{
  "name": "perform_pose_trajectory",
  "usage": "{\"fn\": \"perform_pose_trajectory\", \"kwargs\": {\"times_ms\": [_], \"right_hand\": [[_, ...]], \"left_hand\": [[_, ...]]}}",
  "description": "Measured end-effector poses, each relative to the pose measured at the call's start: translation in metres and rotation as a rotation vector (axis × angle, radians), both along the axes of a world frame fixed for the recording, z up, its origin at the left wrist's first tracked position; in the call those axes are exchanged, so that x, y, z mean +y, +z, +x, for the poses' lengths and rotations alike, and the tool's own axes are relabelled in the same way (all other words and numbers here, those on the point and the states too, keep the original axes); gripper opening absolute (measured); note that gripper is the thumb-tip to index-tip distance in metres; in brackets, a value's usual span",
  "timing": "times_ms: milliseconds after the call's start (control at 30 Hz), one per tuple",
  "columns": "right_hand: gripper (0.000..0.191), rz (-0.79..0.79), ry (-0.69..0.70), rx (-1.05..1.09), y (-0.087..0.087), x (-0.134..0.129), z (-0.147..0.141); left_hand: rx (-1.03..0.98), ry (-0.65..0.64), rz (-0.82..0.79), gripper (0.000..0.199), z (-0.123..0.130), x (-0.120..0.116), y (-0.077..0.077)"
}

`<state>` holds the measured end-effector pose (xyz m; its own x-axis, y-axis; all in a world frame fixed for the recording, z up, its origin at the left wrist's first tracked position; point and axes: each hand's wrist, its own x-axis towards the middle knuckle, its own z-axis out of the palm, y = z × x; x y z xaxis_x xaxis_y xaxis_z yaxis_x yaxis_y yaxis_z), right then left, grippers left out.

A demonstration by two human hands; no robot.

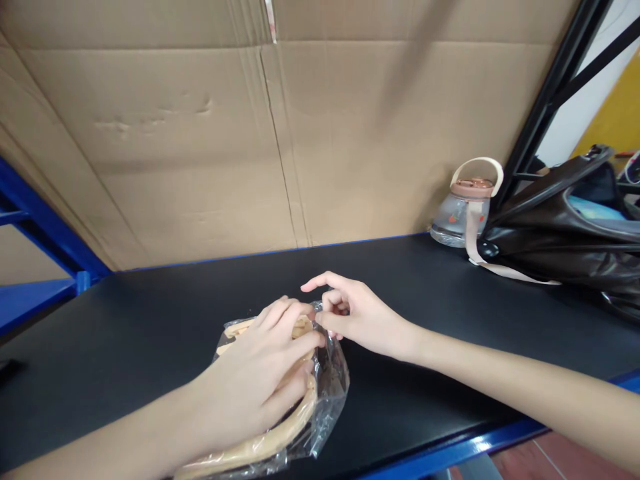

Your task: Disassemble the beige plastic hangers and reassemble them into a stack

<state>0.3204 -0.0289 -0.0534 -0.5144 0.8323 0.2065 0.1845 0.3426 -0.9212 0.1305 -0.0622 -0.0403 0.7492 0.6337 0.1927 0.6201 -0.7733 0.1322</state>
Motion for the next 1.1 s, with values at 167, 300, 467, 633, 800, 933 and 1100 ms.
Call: {"fn": "perform_pose_trajectory", "kwargs": {"times_ms": [167,300,467,633,800,933,1100], "right_hand": [[0.029,0.018,0.012,-0.151,-0.001,0.009,0.021],[0.038,0.006,0.086,-0.339,0.000,0.012,0.039],[0.020,0.011,0.104,-0.466,0.003,0.010,0.042],[0.016,0.001,0.128,-0.446,0.007,0.010,0.045],[0.026,-0.034,0.208,-0.505,0.013,0.008,0.050],[0.016,-0.051,0.218,-0.508,0.014,0.009,0.052],[0.015,-0.046,0.144,-0.460,0.013,0.010,0.057]], "left_hand": [[0.120,-0.237,0.142,0.020,0.010,0.032,0.014],[0.203,-0.377,0.228,0.023,0.027,0.054,0.020],[0.270,-0.441,0.368,0.031,0.041,0.066,0.024],[0.276,-0.450,0.377,0.031,0.042,0.070,0.023],[0.291,-0.448,0.228,0.032,0.042,0.069,0.023],[0.241,-0.423,0.091,0.025,0.042,0.070,0.023],[0.100,-0.248,0.066,0.014,0.026,0.056,0.023]]}}
